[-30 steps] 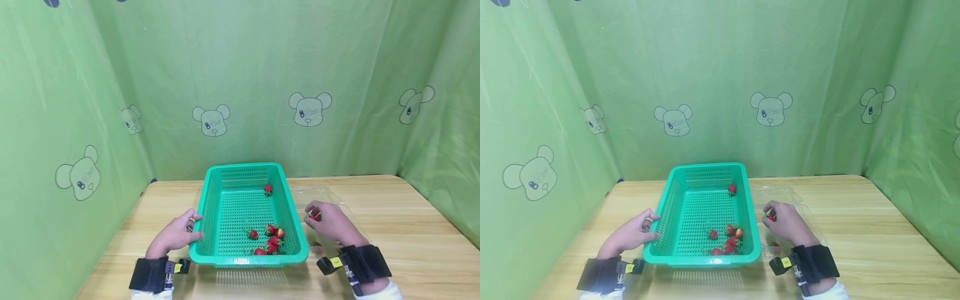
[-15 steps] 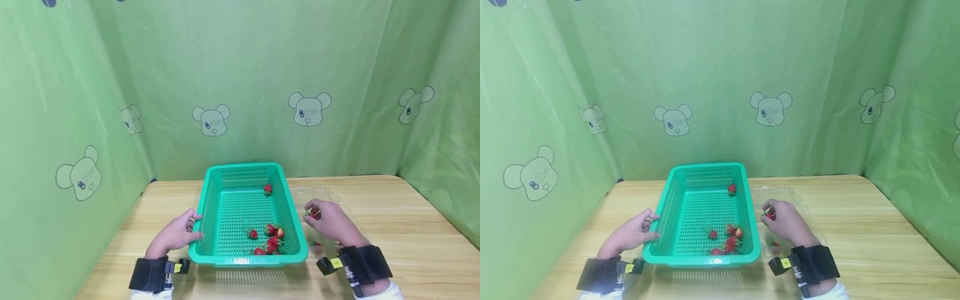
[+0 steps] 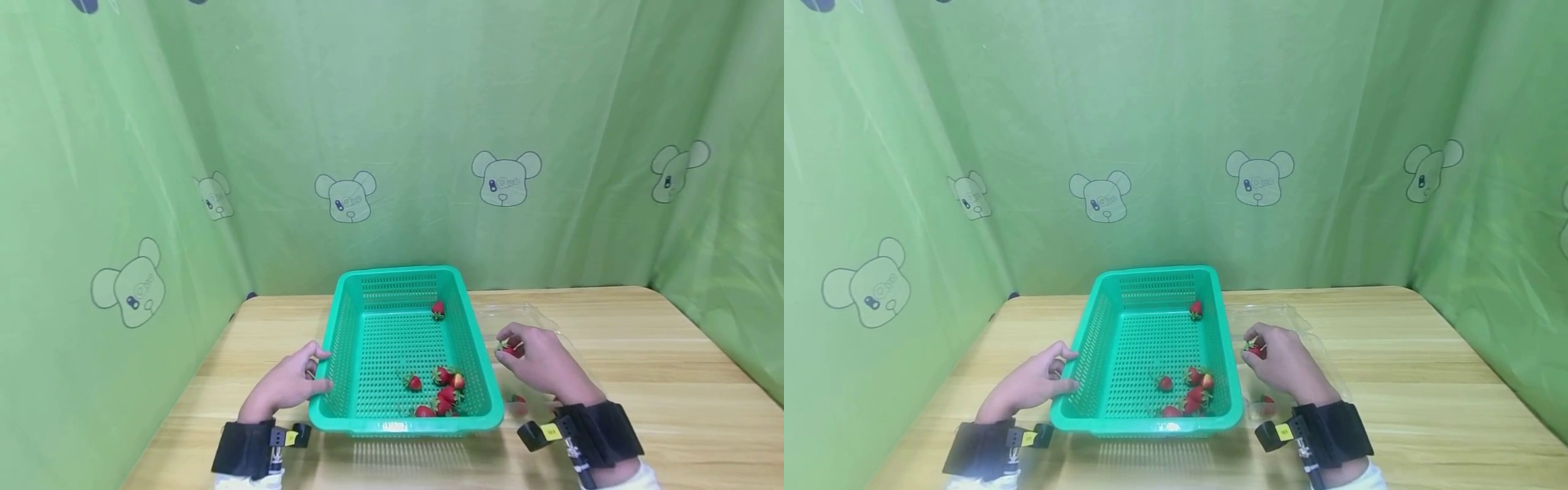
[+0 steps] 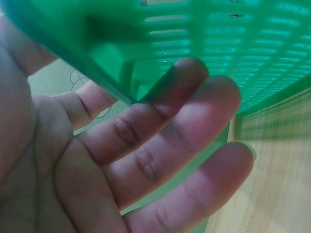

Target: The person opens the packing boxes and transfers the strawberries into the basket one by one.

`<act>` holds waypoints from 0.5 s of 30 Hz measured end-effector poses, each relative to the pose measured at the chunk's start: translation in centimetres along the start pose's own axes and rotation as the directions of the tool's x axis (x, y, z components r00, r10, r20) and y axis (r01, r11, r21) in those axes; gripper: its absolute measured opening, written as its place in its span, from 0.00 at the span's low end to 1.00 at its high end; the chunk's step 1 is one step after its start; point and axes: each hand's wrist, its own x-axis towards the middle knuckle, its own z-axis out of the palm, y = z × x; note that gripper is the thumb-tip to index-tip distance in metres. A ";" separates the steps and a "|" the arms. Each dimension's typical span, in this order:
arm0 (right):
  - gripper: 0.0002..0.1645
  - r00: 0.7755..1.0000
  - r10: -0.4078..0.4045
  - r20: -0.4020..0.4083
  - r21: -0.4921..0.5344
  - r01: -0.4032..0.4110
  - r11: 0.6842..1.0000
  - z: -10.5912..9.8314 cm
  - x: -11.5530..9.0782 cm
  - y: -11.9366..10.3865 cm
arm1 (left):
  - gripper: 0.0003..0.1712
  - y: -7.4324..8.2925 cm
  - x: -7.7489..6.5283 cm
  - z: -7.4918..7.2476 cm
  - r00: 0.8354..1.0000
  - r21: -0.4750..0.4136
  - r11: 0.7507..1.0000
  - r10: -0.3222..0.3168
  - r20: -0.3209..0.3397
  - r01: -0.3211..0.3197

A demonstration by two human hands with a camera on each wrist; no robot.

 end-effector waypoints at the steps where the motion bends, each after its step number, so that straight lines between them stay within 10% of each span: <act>1: 0.12 1.000 -0.004 -0.003 0.003 0.004 1.000 0.0 0.0 -0.1 | 0.23 0.0 0.0 0.0 1.000 -0.001 1.000 0.001 0.000 -0.001; 15: 0.12 0.998 -0.048 -0.037 0.008 0.049 0.999 -0.3 -0.2 -0.6 | 0.24 0.0 -0.2 0.0 1.000 -0.023 1.000 0.018 0.000 -0.018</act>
